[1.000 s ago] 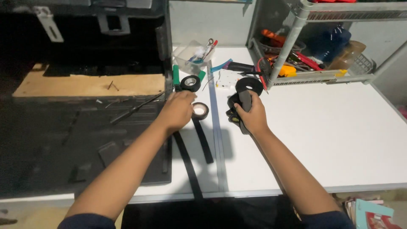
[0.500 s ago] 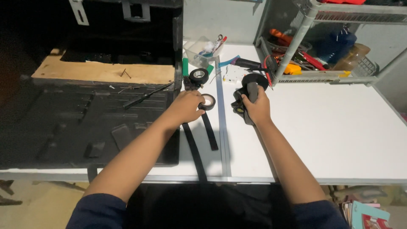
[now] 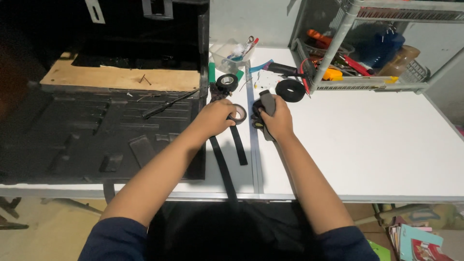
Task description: The recorder is applying electrical or adhesive tape and assembling components of a black electronic housing unit.
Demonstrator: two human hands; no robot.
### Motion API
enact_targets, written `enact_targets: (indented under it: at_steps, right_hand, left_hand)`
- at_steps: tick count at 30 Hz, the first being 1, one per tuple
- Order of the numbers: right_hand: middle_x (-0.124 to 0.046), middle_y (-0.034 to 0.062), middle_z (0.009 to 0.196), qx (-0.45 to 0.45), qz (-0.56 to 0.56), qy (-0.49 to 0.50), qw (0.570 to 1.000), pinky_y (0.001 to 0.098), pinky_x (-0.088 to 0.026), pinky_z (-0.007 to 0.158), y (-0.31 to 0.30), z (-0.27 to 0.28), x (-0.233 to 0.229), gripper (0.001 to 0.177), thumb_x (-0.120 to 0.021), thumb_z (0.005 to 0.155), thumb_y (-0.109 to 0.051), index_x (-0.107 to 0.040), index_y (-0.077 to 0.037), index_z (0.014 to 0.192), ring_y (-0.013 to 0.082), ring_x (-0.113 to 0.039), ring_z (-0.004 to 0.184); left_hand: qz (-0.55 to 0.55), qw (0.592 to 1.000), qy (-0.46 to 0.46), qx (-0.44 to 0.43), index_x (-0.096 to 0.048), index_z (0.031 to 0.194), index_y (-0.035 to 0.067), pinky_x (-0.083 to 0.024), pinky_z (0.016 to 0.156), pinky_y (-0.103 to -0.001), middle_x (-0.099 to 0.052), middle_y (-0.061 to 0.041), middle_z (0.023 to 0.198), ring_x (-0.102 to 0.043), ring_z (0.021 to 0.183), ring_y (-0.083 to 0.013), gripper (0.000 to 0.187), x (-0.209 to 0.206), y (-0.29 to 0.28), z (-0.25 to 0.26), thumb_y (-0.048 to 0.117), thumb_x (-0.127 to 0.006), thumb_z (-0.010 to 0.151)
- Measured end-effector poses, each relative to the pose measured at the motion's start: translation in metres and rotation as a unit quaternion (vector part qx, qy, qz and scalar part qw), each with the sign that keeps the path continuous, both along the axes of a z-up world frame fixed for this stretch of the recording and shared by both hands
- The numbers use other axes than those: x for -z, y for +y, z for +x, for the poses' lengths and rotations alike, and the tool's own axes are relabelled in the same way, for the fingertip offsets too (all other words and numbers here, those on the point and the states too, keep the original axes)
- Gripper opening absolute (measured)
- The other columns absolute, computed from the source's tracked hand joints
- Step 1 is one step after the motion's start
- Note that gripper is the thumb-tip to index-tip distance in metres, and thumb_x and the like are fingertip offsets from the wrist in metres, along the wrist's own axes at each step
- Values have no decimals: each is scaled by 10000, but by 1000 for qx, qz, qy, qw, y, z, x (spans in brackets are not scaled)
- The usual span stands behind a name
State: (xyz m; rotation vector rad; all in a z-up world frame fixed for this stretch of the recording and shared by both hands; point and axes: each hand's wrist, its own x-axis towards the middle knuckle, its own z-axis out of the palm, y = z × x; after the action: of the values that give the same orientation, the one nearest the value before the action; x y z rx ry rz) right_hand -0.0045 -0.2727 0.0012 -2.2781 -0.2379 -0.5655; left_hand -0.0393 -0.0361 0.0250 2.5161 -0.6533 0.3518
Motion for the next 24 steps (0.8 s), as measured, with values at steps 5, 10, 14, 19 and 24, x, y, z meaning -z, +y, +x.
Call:
enact_targets:
  at_steps: [5, 10, 14, 19, 24]
  right_hand:
    - [-702, 163, 1129, -87, 59, -35, 994, 388, -533, 904, 3, -10, -8, 434, -768, 836, -139, -614, -32, 1227, 318, -699, 1042]
    - [-713, 139, 1115, -137, 118, -72, 981, 362, -542, 920, 2, -4, -4, 377, -742, 903, -145, -611, -9, 1229, 259, -708, 1046]
    - [-698, 128, 1164, -220, 371, 54, 900, 384, -550, 943, -2, -2, 5, 348, -681, 1000, -203, -603, 14, 1261, 254, -678, 1065]
    - [-660, 158, 1264, -293, 566, 184, 748, 421, -555, 999, -5, -10, -14, 453, -614, 1010, -323, -555, -4, 1326, 276, -670, 1147]
    - [-641, 165, 1312, -325, 570, 255, 710, 455, -547, 1031, -10, -8, -14, 508, -606, 988, -336, -526, -13, 1371, 291, -652, 1197]
  left_hand:
    - [-26, 996, -84, 30, -733, 951, 76, -525, 911, -445, -653, -124, 1226, -658, 1081, -347, 236, -9, -2, -9, 181, -825, 760]
    - [-45, 987, -148, 46, -733, 990, 84, -522, 941, -455, -622, -125, 1314, -643, 1143, -358, 237, -14, -9, -14, 199, -814, 799]
    - [-75, 977, -191, 63, -705, 1047, 84, -538, 944, -447, -584, -128, 1403, -640, 1183, -357, 245, -13, -12, -23, 176, -800, 840]
    - [-76, 967, -230, 75, -678, 1061, 81, -557, 925, -438, -561, -126, 1441, -654, 1176, -353, 248, -19, -13, -28, 149, -794, 853]
    - [-59, 969, -225, 86, -661, 1081, 63, -580, 829, -434, -536, -145, 1453, -691, 1065, -354, 265, -22, -14, -27, 123, -782, 853]
